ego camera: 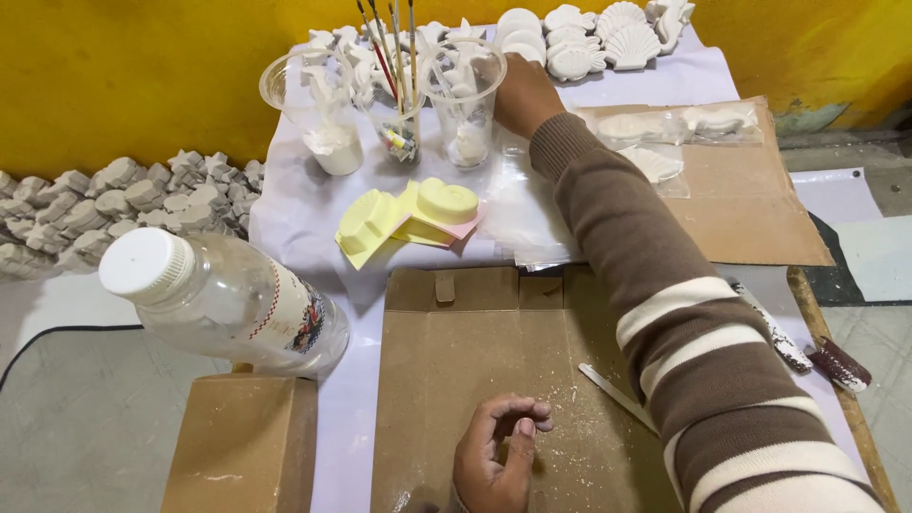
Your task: Refining the edges and surfaces of a star-shaped mold using a small wooden stick.
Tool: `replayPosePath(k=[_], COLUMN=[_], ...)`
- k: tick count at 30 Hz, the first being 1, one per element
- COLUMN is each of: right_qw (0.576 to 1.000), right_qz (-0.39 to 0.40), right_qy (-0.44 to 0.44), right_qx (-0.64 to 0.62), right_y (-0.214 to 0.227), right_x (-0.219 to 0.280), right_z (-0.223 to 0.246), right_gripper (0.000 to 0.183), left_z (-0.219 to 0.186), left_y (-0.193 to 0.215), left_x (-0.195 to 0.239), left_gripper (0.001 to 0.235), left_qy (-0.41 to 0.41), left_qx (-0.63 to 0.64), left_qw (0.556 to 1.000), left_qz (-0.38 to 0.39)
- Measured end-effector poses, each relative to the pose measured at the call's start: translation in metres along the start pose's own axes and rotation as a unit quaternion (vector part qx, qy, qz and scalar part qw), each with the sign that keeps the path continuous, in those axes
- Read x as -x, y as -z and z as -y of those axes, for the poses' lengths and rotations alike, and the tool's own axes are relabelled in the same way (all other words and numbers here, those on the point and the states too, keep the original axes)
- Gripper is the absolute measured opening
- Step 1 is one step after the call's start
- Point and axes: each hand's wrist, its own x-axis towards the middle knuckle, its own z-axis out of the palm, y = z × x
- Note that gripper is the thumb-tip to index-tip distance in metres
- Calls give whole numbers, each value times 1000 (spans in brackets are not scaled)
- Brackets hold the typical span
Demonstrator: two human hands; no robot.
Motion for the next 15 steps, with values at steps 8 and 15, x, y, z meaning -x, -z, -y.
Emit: replayPosePath(k=[8, 15], right_qw=[999, 994], right_qz=[-15, 14], right_qy=[28, -54], right_qx=[21, -90], right_y=[-10, 1], right_x=[0, 6], right_z=[-2, 3], right_gripper=[35, 18], left_z=[-2, 2], left_y=[-2, -2], left_x=[0, -3], left_gripper=[16, 16], left_qy=[-3, -63], left_qx=[-2, -3], left_qw=[1000, 998], left_qz=[-15, -14])
